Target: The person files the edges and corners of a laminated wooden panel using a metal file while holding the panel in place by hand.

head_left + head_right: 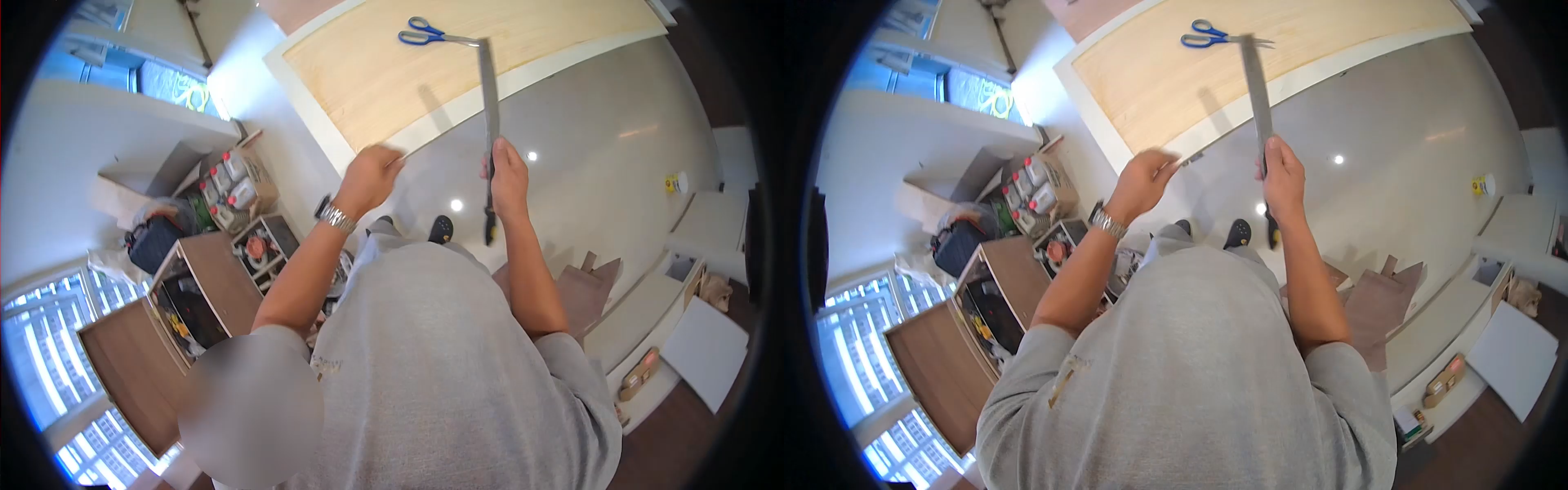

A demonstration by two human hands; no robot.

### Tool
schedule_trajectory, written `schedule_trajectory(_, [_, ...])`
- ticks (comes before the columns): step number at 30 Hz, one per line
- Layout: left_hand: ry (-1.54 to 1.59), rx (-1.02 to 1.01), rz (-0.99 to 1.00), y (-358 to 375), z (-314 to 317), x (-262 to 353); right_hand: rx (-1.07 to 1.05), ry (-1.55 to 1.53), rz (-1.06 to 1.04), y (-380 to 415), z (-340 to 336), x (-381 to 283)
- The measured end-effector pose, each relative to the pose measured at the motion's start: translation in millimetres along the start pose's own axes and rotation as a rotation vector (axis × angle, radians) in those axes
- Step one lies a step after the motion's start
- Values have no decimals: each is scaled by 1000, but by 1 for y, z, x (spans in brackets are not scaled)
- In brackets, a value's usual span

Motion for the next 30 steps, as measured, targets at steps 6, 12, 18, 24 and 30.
schedule_trajectory(6, [-268, 163, 219, 15, 3, -43, -93, 278, 39, 51, -10, 26])
schedule_trajectory(12, [-243, 38, 302, -1, 9, -63, -125, 367, 108, 117, 38, 43])
schedule_trajectory(18, [-182, 113, 275, -32, -24, -90, -77, 509, 130, 151, 77, 36])
schedule_trajectory(24, [-341, 157, 289, -72, -69, -99, -174, 740, -23, 169, 101, 44])
schedule_trajectory(30, [-610, -133, -16, -130, -36, -122, -237, 883, -149, 175, 118, 52])
Point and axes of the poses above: each hand's wrist, its own y-axis away from the middle knuckle, its own z-axis out of the palm, x = y × z, the point moved 7 cm from there along -y, towards the middle knuckle, and after that the axes turned 15 degrees about -z, right-handed, at the moved point
